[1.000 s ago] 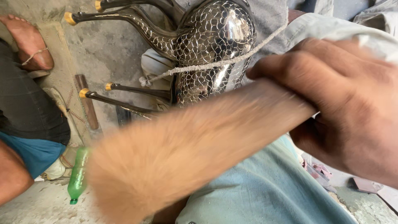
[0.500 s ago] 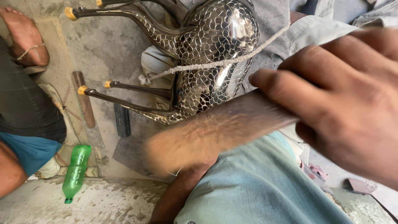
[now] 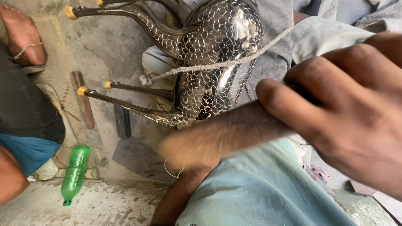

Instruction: The person uses a wooden mallet to repeatedly strike a small metal punch held against the surface of a silver-colored metal object. The object is secured with a rope and rests on a wooden support. The person adjusts the punch position and continues hammering to create a textured pattern.

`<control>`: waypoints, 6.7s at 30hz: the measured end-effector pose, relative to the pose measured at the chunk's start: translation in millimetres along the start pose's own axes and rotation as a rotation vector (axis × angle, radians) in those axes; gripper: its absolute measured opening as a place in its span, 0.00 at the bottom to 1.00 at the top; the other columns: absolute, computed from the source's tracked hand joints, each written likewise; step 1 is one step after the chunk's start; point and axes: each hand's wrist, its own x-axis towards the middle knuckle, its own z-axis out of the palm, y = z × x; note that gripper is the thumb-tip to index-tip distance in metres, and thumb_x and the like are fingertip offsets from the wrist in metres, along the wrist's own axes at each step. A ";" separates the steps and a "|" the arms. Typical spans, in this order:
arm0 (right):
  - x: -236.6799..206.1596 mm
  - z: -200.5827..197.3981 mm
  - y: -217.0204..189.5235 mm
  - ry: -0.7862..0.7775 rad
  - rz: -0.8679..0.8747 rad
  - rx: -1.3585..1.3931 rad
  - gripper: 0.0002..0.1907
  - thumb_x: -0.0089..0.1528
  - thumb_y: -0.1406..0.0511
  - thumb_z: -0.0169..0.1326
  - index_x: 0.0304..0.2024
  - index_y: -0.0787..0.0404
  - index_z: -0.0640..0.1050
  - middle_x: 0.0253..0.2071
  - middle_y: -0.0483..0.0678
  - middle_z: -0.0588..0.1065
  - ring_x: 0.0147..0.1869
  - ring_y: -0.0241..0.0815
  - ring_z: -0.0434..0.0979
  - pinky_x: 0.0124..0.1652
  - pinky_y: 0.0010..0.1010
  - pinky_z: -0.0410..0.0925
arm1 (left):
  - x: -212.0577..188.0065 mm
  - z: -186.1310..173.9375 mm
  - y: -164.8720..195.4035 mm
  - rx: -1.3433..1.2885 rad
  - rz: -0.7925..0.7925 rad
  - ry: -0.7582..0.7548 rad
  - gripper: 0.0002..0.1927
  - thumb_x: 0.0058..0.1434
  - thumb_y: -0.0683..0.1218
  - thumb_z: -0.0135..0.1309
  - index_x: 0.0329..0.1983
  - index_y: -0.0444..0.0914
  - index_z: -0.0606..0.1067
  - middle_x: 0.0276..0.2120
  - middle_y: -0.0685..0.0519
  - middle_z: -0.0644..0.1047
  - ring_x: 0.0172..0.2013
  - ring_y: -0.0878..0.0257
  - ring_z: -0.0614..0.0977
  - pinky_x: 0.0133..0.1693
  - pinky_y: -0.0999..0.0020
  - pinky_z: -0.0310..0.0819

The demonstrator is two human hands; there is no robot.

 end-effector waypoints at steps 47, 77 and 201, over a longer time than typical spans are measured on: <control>5.5 -23.1 -19.5 -0.191 0.108 -0.133 0.24 0.49 0.60 0.58 0.49 0.53 0.78 0.36 0.43 0.74 0.39 0.40 0.76 0.40 0.30 0.70 | 24.7 -23.6 27.4 -0.003 -0.009 -0.007 0.07 0.68 0.39 0.54 0.45 0.30 0.73 0.33 0.53 0.79 0.30 0.63 0.80 0.33 0.65 0.73; -129.8 137.6 -21.8 -0.149 0.743 0.456 0.17 0.59 0.73 0.62 0.52 0.62 0.78 0.42 0.53 0.77 0.45 0.45 0.79 0.45 0.33 0.72 | 39.3 -65.6 20.2 -0.456 -0.200 0.332 0.16 0.81 0.46 0.47 0.65 0.40 0.58 0.38 0.46 0.80 0.31 0.62 0.83 0.26 0.73 0.79; -8.9 37.7 16.1 0.210 0.745 0.706 0.26 0.58 0.65 0.63 0.57 0.61 0.73 0.44 0.55 0.79 0.43 0.54 0.82 0.41 0.43 0.72 | 204.3 -38.5 89.0 0.170 -0.015 -0.339 0.26 0.61 0.31 0.49 0.61 0.42 0.75 0.40 0.48 0.80 0.38 0.60 0.88 0.38 0.67 0.84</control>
